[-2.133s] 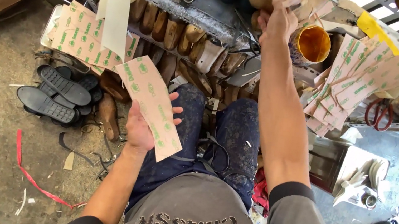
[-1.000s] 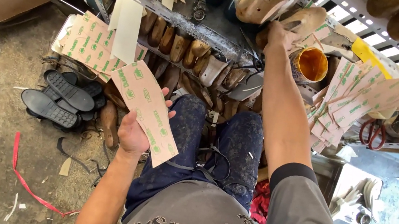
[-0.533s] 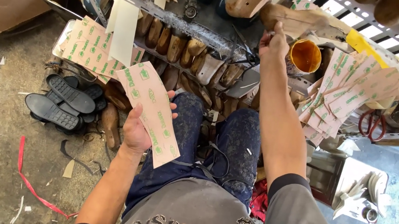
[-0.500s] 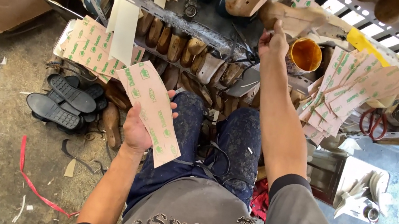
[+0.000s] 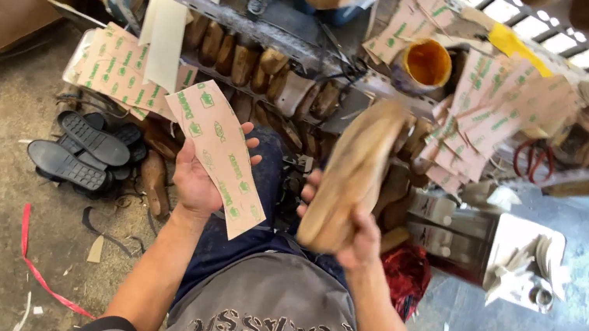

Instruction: Attaching and aligning insoles to wooden shoe lasts, including marking them and using a hammer for assembly.

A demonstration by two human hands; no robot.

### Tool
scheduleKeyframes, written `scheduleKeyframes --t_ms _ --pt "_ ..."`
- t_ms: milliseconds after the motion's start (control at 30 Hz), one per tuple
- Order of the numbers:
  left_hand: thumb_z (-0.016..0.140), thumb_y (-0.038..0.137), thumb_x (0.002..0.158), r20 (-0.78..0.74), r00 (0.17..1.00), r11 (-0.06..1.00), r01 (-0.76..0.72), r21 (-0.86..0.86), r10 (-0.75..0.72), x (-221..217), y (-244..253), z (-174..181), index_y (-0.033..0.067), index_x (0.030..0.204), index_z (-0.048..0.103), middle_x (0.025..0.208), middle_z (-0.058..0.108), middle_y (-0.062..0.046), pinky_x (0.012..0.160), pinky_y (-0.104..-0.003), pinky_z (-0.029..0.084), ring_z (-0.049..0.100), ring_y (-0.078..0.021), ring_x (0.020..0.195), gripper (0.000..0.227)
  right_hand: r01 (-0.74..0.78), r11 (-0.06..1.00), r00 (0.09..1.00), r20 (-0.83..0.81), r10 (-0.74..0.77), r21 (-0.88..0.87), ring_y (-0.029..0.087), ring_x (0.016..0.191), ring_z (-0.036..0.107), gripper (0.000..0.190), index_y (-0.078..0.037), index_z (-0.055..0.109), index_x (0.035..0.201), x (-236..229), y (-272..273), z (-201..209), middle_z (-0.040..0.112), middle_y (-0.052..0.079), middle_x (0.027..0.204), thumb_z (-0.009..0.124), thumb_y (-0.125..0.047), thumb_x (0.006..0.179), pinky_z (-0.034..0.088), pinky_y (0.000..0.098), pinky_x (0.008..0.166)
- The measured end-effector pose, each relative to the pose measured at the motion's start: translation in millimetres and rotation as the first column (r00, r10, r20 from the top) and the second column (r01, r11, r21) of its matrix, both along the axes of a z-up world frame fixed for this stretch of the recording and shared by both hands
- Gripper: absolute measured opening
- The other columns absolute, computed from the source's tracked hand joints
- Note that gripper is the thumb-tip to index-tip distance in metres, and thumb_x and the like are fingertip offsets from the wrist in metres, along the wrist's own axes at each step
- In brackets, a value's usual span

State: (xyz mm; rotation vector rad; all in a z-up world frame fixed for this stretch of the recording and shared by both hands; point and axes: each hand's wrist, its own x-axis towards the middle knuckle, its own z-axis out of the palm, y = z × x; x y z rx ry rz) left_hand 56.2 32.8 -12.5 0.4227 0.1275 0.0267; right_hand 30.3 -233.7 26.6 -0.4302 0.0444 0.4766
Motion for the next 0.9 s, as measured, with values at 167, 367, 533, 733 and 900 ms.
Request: scheduleKeyframes --t_ms 167,367,533,733,900 --pt "0.041 0.061 0.097 0.035 0.994 0.994 0.105 0.025 -0.105 -1 -26 11 0.021 0.156 0.042 0.154 0.046 -0.029 0.103 -0.07 0.048 0.057 -0.0502 0.129 0.072 0.037 0.91 0.963 -0.229 -0.143 -0.414 0.043 0.106 0.069 0.058 0.002 0.056 0.129 -41 10 57 0.064 0.028 0.122 0.075 -0.012 0.077 0.056 0.0589 0.089" --pt "0.042 0.067 0.094 0.157 0.976 0.988 0.151 0.023 -0.153 -8 -49 36 0.0214 0.158 0.039 0.16 0.038 -0.027 0.107 -0.073 0.042 0.051 -0.0498 0.136 0.079 0.117 0.778 0.953 -0.149 -0.262 -0.618 0.039 0.09 0.073 0.057 -0.004 0.062 0.127 -58 -18 57 0.069 0.019 0.105 0.08 -0.001 0.074 0.061 0.0543 0.075" --pt "0.049 0.078 0.088 0.257 0.949 0.979 0.201 -0.037 -0.185 -9 -62 40 0.019 0.159 0.037 0.164 0.033 -0.025 0.111 -0.076 0.036 0.045 -0.0519 0.14 0.093 0.284 0.725 0.935 0.014 -0.354 -0.627 0.038 0.093 0.074 0.053 -0.002 0.062 0.126 -65 -23 76 0.071 0.022 0.107 0.078 0.004 0.076 0.062 0.0549 0.078" --pt "0.057 0.072 0.091 0.393 0.9 0.966 0.241 -0.09 -0.188 -12 -90 46 0.0159 0.162 0.034 0.164 0.028 -0.03 0.111 -0.077 0.032 0.038 -0.0562 0.144 0.094 0.497 0.203 0.855 0.516 0.049 -0.844 0.033 0.145 0.037 0.089 -0.003 0.04 0.156 -71 -14 80 0.043 0.025 0.158 0.083 -0.013 0.078 0.029 0.0523 0.121" --pt "0.083 0.031 0.08 0.356 0.903 0.966 0.187 0.177 -0.24 -25 -109 88 -0.0142 0.15 0.034 0.133 0.06 -0.035 0.105 -0.046 0.055 0.067 -0.0355 0.121 0.097 0.603 0.209 0.761 0.634 0.139 -0.77 0.033 0.14 0.049 0.087 -0.004 0.041 0.156 -79 18 53 0.052 0.021 0.152 0.084 -0.013 0.081 0.038 0.048 0.116"
